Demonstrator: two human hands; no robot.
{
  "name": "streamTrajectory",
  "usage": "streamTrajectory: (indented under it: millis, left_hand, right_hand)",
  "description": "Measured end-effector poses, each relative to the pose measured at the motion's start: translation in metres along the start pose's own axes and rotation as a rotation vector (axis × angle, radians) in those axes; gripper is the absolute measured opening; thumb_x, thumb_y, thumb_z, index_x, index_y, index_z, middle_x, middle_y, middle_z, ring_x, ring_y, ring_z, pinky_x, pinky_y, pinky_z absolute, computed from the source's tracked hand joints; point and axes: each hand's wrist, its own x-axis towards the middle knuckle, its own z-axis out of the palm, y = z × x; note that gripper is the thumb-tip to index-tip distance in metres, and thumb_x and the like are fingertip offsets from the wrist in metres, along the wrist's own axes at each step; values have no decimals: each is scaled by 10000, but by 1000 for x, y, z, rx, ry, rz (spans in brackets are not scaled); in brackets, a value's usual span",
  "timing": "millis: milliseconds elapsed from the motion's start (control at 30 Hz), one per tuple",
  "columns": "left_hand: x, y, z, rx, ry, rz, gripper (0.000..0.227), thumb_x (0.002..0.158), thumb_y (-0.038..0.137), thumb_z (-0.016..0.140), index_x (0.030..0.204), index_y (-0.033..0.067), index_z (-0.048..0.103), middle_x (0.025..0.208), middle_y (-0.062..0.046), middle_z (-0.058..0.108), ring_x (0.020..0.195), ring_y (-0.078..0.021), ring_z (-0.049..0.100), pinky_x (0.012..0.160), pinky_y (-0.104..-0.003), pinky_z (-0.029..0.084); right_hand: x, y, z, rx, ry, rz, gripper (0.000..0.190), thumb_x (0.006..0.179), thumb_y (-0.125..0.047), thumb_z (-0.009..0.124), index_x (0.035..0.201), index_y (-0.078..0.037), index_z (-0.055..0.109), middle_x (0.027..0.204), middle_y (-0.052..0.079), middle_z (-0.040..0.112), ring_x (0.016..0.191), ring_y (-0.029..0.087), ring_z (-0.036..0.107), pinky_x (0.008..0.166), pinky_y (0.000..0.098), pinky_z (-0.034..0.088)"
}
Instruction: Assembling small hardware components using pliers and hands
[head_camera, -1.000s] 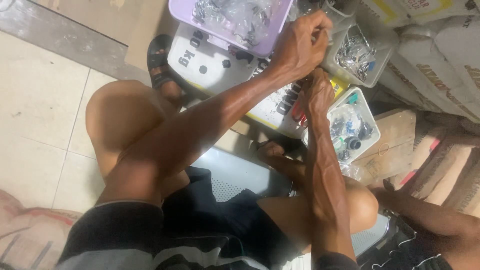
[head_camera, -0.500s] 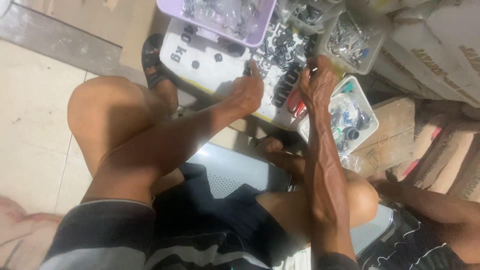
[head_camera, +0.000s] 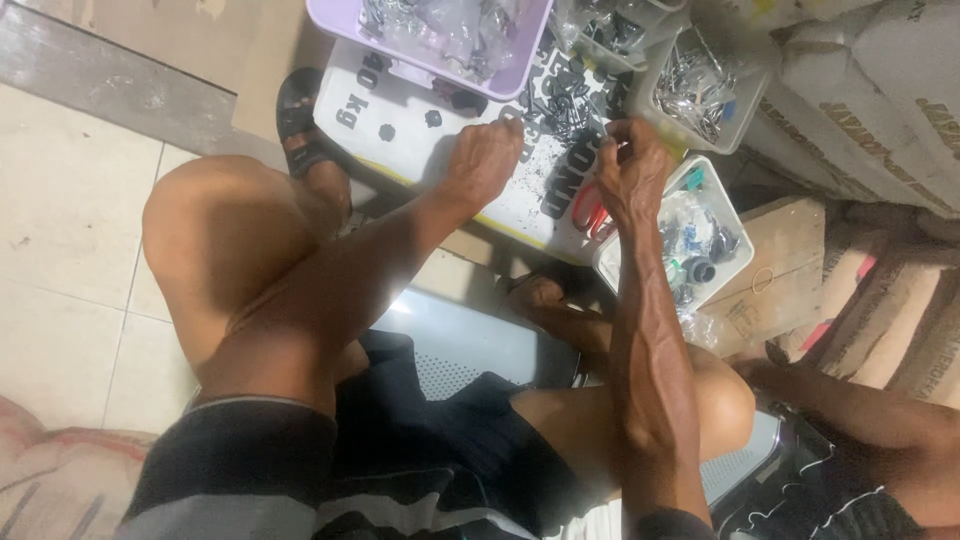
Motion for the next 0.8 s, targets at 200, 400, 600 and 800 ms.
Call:
streamTrajectory:
  millis: [200, 400, 600, 800]
  left_hand:
    - [1, -6, 6, 10, 92, 68, 55, 901, 18, 626, 864, 39, 661, 637, -62, 618, 586, -250, 731, 533, -406, 572]
    - [22, 19, 32, -719, 54, -43, 161, 936, 64, 567, 842, -38, 649, 555, -200, 598, 532, -408, 709, 364, -451, 490]
    - [21, 71, -128, -1173, 367, 230, 115, 969, 2, 563, 907, 8, 660, 814, -140, 754, 501, -160, 750, 349, -209, 647]
    - [25, 72, -155, -1161, 212, 113, 99, 887, 15, 654, 812, 67, 692, 700, -21, 691, 530, -120, 711, 447, -226, 635]
  right_hand:
    - [10, -39, -26, 277, 90, 114, 169, 904, 54, 658, 1011, -33, 755, 849, 159, 734, 698, 221, 652, 641, 368, 536]
    - [10, -85, -98, 383, -23, 200, 87, 1032, 72, 650, 1034, -3, 692, 839, 113, 669, 685, 147, 612, 590, 253, 494]
    - [5, -155, -142, 310, -188, 327, 32, 1042, -72, 576, 1031, -99, 588, 840, -13, 587, 695, 87, 500, 621, 253, 429]
    - [-6, -152, -113, 742, 22, 358, 94, 1028, -96, 617, 1086, -149, 566, 907, 33, 666, 622, 63, 455, 539, 217, 365]
